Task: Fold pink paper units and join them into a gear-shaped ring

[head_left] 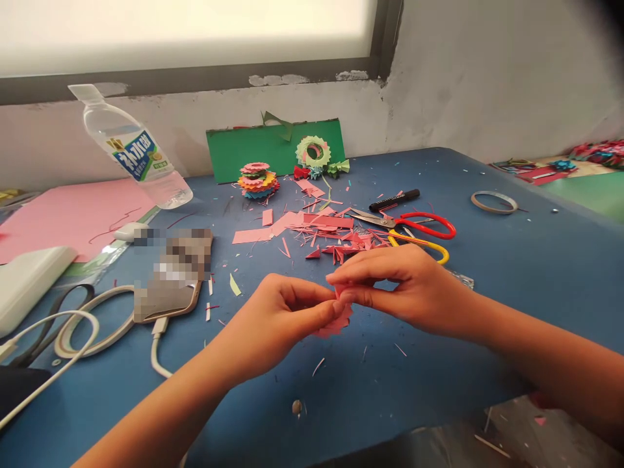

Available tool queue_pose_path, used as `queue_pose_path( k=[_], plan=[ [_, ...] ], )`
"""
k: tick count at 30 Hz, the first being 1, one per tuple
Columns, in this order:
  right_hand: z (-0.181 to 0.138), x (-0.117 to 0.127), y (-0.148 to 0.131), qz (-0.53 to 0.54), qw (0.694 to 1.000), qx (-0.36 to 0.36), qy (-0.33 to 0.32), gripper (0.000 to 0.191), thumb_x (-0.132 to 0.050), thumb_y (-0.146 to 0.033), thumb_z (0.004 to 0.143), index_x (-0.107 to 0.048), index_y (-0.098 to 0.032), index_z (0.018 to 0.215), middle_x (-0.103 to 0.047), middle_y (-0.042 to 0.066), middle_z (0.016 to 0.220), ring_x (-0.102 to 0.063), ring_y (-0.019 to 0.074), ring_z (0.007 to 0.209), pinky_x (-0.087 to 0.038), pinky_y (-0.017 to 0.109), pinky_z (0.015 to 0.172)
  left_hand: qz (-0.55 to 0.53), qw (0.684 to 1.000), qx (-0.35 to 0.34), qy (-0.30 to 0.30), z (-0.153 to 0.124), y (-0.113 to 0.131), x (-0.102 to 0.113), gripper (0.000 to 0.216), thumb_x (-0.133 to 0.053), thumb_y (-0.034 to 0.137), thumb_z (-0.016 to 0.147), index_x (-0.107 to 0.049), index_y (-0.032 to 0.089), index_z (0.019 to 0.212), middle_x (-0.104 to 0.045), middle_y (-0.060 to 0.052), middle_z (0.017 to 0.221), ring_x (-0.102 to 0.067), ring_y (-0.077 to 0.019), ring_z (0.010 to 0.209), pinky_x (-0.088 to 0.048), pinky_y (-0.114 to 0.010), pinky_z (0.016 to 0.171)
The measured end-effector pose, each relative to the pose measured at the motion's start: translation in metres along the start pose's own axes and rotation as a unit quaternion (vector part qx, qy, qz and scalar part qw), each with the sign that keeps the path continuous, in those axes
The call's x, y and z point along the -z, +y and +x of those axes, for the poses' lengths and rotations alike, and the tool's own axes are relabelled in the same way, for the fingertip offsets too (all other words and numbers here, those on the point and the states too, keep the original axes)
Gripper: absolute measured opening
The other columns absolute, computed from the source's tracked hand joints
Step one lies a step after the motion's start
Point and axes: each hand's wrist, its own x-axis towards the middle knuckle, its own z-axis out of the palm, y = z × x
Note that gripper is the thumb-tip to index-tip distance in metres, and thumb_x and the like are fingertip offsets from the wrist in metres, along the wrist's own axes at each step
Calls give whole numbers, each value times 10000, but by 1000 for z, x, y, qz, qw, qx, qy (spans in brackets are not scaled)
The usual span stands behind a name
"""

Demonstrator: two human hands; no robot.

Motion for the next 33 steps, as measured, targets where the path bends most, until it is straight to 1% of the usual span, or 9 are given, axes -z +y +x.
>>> queue_pose_path(
  k=[3, 5, 9, 12, 15, 20, 24, 29, 33],
  plan=[
    [-1, 0, -2, -35, 999, -12, 33, 148, -624, -188, 795, -656, -164, 937, -668, 36, 919, -625, 129, 707, -528, 248, 658, -3, 999, 8, 32, 0, 0, -1, 217, -628, 369, 751, -681, 161, 782, -651, -8, 726, -596, -134, 700, -486, -243, 664],
    [-1, 0, -1, -53, 998, -16, 41, 130, -625, -208, 794, -657, -167, 914, -657, 37, 938, -612, 115, 674, -520, 238, 626, 2, 999, 3, 39, 0, 1, -2, 207, -624, 366, 756, -663, 165, 788, -645, -6, 731, -606, -134, 705, -498, -226, 626],
    [1, -1, -1, -58, 998, -33, 14, 74, -604, -196, 805, -660, -156, 830, -660, 10, 765, -587, 104, 629, -477, 215, 570, -35, 999, 27, -12, -1, 4, -2, 206, -561, 379, 806, -608, 186, 861, -600, 6, 752, -615, -136, 710, -490, -173, 482],
    [1, -2, -2, -53, 997, -51, 3, 63, -603, -168, 795, -662, -149, 800, -654, -3, 705, -576, 96, 597, -457, 211, 553, -59, 996, 57, -28, -2, 6, -3, 203, -616, 367, 765, -610, 182, 848, -555, 20, 713, -611, -141, 714, -481, -159, 451],
    [1, -3, -4, -47, 996, -70, -2, 69, -594, -148, 788, -663, -150, 790, -654, -2, 693, -579, 101, 599, -451, 215, 552, -41, 998, 50, -14, -2, 6, -4, 197, -651, 350, 733, -650, 162, 788, -551, 17, 674, -571, -118, 667, -471, -159, 472],
    [1, -4, -5, -41, 993, -106, -9, 94, -586, -168, 792, -663, -150, 740, -644, -1, 645, -576, 107, 581, -438, 215, 527, 7, 999, 40, 7, 0, 3, -4, 222, -622, 365, 751, -700, 165, 808, -602, 0, 648, -557, -115, 637, -475, -197, 552],
    [0, -5, -5, -38, 993, -114, -15, 100, -591, -206, 797, -664, -163, 743, -648, -5, 664, -576, 107, 593, -433, 212, 528, 31, 999, 32, 14, 1, 1, -4, 244, -608, 383, 757, -708, 174, 833, -612, -5, 652, -562, -129, 644, -473, -213, 557],
    [1, -5, -4, -57, 992, -113, 2, 101, -574, -183, 800, -653, -149, 746, -641, 2, 666, -573, 110, 603, -429, 224, 553, 31, 999, 25, 21, 2, 1, -5, 217, -609, 370, 757, -702, 188, 830, -614, 4, 683, -563, -129, 688, -462, -202, 569],
    [2, -4, -4, -47, 991, -119, -26, 129, -558, -199, 816, -655, -149, 747, -640, 6, 675, -569, 113, 609, -420, 228, 548, 50, 998, 37, 18, 0, 2, -5, 237, -602, 389, 756, -685, 168, 776, -594, 8, 647, -530, -117, 638, -426, -186, 531]
  ],
)
